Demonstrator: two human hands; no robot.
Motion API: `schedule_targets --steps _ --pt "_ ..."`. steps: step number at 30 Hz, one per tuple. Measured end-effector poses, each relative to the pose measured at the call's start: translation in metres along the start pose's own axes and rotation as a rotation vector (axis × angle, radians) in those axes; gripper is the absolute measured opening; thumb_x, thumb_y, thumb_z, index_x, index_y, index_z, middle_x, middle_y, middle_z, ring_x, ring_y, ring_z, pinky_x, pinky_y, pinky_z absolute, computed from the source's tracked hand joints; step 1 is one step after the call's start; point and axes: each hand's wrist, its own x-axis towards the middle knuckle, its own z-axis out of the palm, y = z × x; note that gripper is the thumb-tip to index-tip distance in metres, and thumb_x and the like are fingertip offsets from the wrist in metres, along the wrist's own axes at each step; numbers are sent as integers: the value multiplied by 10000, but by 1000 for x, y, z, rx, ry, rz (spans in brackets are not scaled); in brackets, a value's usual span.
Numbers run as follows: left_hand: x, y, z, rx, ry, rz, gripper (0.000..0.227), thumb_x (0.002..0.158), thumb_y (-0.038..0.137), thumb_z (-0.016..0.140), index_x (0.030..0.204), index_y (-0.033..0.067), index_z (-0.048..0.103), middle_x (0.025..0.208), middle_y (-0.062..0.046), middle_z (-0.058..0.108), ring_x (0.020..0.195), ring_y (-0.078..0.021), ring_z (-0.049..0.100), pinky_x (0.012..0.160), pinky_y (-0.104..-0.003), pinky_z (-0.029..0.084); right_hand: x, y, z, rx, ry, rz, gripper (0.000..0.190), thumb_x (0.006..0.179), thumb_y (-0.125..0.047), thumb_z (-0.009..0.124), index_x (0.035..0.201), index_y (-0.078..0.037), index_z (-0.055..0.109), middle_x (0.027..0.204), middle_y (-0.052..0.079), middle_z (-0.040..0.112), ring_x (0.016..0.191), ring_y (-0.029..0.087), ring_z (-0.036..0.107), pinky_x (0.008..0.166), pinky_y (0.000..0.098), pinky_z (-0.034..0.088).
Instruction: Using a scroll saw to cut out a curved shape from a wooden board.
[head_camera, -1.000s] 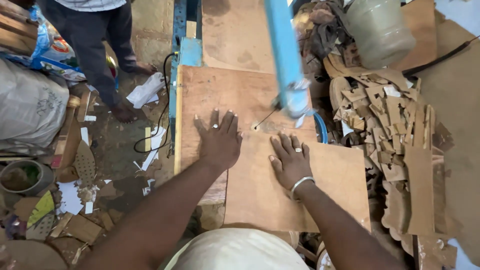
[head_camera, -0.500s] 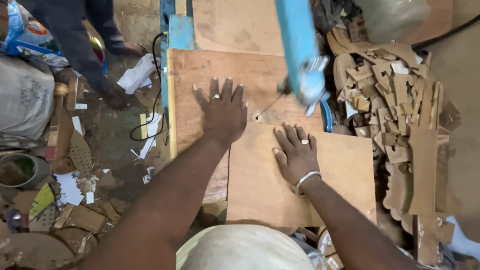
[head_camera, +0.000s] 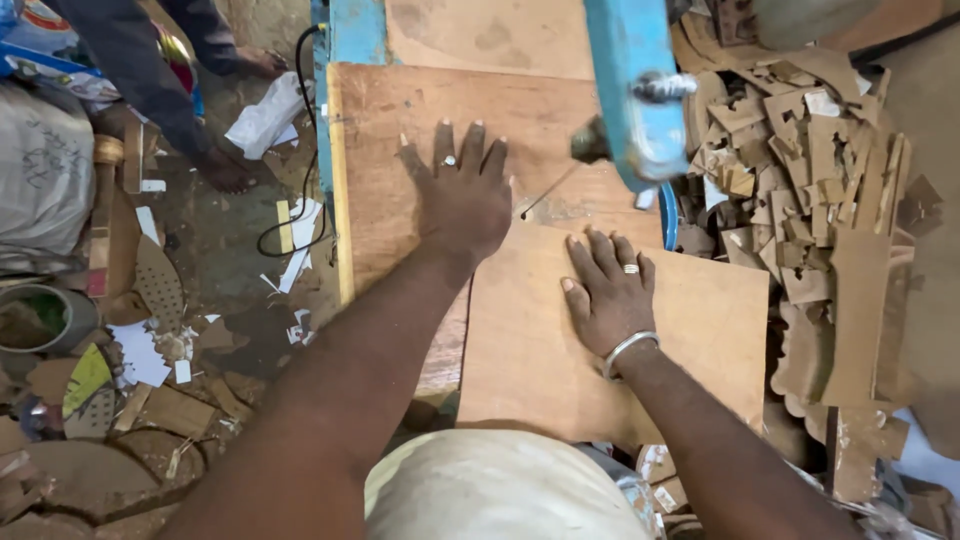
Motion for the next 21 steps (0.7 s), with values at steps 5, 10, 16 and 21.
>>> schedule_targets --steps 5,10,16,21 --pt "4 1 -1 -31 -6 7 566 1065 388 341 1596 195 326 1699 -87 197 1558 -437 87 1114 -830 -1 1 0 0 -9 -8 23 574 963 -364 528 1495 -147 536 1578 135 457 1426 368 383 1141 569 244" --pt "8 -1 1 -33 6 11 567 1047 384 336 1584 202 319 1686 -82 188 1539 -434 74 1109 -823 -15 0 3 6 -22 6 21 571 981 -369 519 1507 -146 532 1593 134 449 1445 372 371 1147 567 233" --pt "8 2 -9 -41 -51 -6 568 1063 401 310 1604 229 291 1705 -59 162 1556 -416 59 1133 -807 -17 0 6 9 -33 -1 25 568 996 -378 514 1519 -154 523 1608 126 441 1456 365 367 1146 559 229" --pt "10 3 -11 -13 -96 -21 578 1060 417 280 1613 255 242 1709 -29 113 1556 -398 38 1141 -790 -13 0 6 9 -34 -2 27 569 1000 -381 509 1524 -158 521 1615 128 436 1471 367 357 1148 559 224"
